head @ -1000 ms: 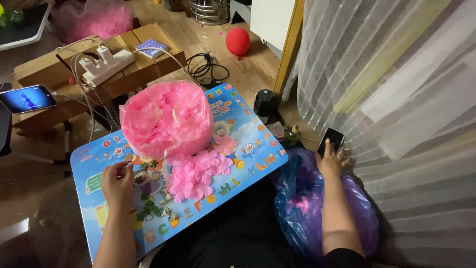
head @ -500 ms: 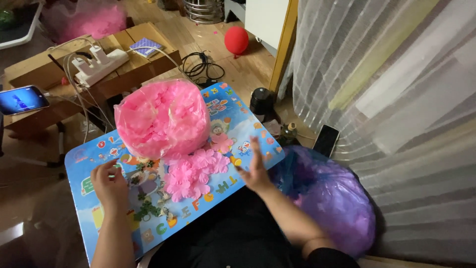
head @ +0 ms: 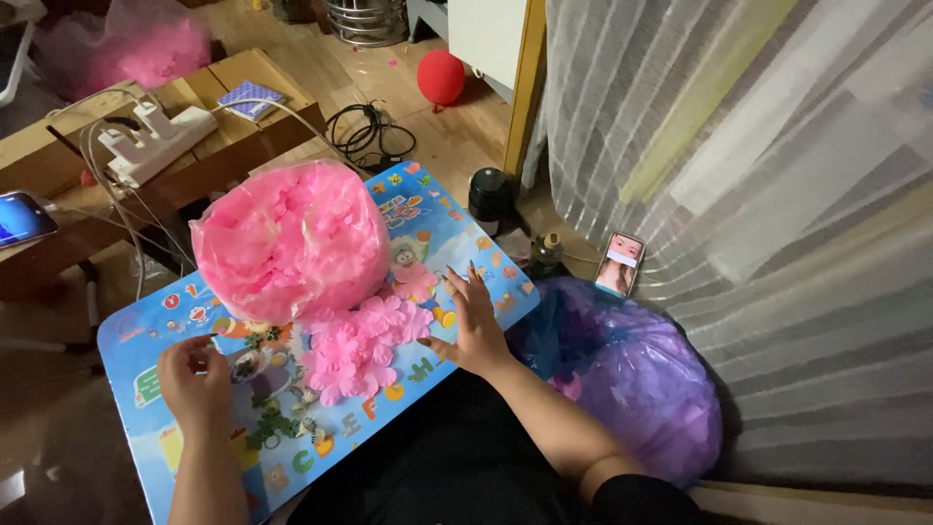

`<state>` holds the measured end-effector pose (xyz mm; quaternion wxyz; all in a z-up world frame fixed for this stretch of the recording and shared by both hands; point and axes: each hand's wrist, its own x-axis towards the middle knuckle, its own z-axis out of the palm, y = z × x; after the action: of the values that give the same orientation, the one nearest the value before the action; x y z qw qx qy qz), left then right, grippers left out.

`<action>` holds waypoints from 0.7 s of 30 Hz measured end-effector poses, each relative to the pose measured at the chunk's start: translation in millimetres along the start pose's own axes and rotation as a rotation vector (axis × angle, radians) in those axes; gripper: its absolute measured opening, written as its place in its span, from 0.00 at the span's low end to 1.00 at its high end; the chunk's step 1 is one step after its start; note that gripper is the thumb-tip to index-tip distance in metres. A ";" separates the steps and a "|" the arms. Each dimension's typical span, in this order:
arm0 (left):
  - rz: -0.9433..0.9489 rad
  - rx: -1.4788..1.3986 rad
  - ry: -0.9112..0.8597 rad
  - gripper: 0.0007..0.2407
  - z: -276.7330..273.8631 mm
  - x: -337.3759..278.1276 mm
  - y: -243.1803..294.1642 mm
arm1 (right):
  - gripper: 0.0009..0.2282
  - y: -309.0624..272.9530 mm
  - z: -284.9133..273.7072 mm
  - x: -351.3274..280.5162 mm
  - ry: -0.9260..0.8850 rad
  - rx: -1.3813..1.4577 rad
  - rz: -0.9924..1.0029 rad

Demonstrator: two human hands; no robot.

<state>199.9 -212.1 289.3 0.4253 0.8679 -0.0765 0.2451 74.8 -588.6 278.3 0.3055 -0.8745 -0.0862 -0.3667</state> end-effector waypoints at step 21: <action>0.307 0.418 -0.331 0.10 22.1 -8.8 10.8 | 0.34 -4.7 -5.6 4.7 0.018 -0.014 -0.011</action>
<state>196.5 -236.7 281.1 0.1772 0.9429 -0.2231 0.1722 73.1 -588.5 286.9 0.2982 -0.8729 -0.0855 -0.3767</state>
